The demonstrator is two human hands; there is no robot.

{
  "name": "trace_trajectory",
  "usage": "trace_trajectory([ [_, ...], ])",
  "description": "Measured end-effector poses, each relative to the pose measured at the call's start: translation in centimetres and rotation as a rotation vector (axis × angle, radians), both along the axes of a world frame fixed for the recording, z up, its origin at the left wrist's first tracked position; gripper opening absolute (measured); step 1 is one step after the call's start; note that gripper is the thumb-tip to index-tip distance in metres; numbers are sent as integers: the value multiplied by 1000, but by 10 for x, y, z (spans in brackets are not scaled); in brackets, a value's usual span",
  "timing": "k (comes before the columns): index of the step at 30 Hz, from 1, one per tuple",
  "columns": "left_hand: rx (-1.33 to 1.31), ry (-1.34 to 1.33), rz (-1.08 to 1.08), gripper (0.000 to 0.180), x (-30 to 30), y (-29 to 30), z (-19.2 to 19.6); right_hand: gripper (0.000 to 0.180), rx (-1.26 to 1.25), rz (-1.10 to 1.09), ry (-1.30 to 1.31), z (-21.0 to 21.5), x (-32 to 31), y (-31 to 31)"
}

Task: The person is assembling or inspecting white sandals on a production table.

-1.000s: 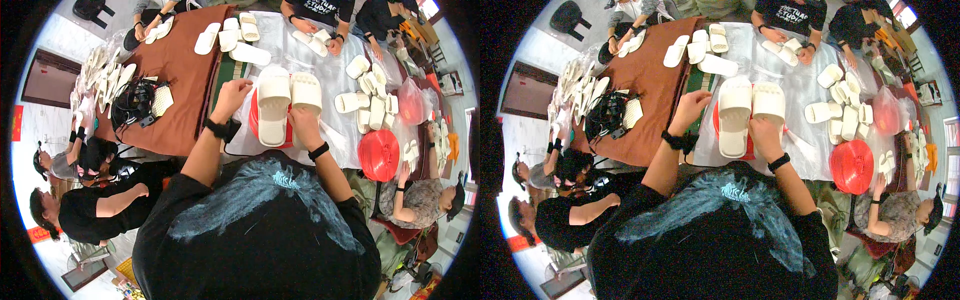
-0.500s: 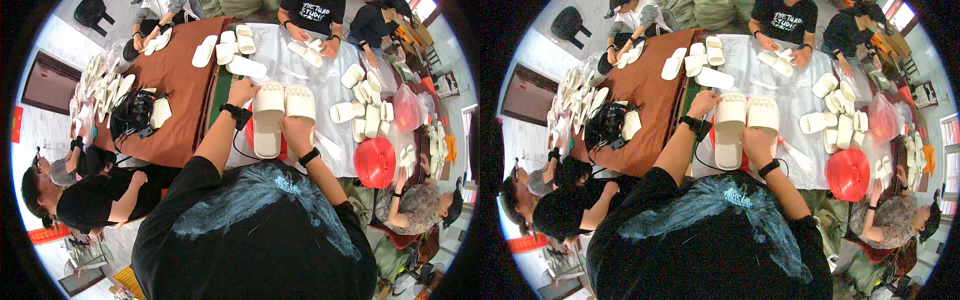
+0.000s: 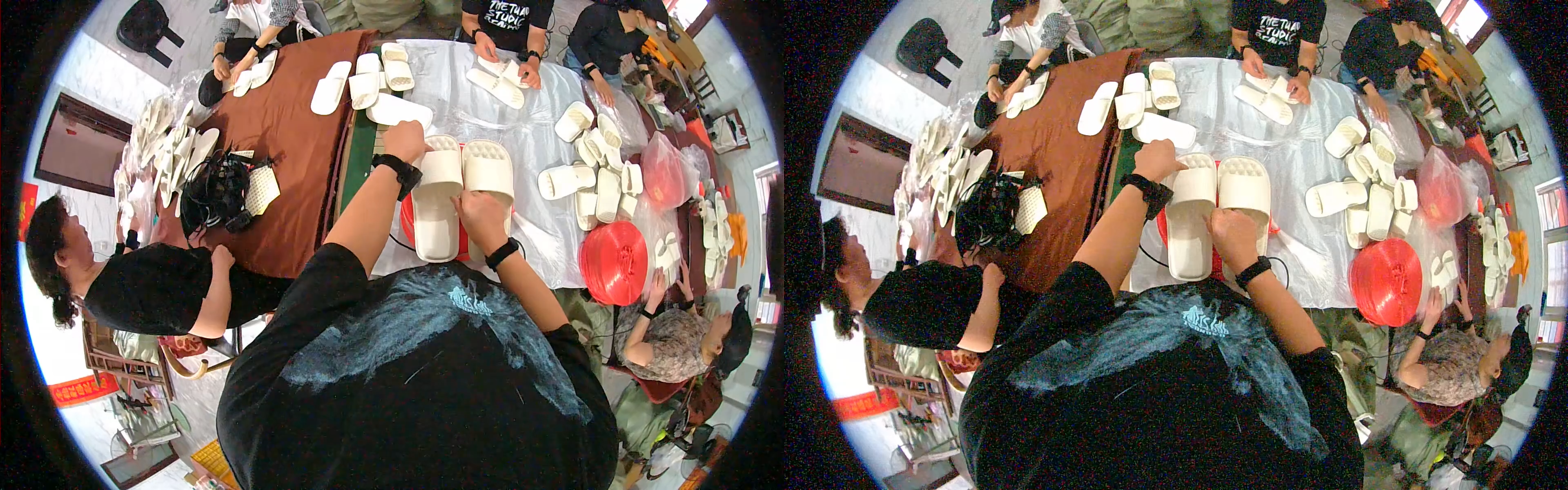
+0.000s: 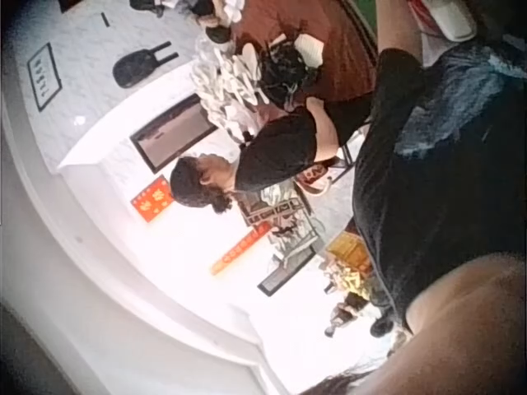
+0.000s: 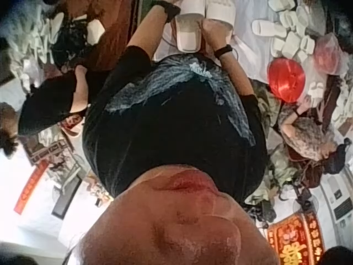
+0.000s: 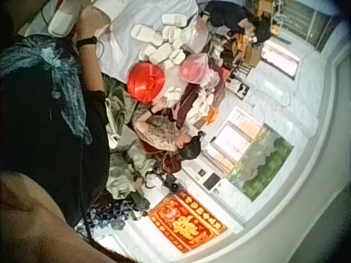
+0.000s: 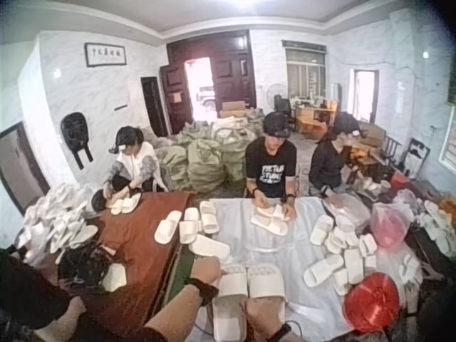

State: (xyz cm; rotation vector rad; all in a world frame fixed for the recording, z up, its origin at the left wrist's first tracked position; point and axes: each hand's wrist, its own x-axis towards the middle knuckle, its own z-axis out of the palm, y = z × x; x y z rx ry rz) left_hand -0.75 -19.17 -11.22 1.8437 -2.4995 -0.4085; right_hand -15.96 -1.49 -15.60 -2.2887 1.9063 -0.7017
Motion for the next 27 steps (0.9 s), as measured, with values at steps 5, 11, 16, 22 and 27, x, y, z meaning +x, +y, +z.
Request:
trace_trajectory([
  [5, -2, -33, 12, 38, -2, -3, -4, 31, -29, -48, 109, 5, 2, 0],
  [11, -71, 55, 15, 24, -5, -8, -16, 32, -1, -22, 76, 11, -1, 1],
  [16, -39, 288, -233, 17, -24, -9, -14, 26, 32, 26, 32, 5, -8, 2],
  [22, -123, 414, -526, 9, -65, -2, -12, 30, 132, 168, -91, 10, -20, 0],
  [27, -92, 305, -705, 21, -84, -9, -17, 28, 206, 199, -141, 14, -32, -6],
])
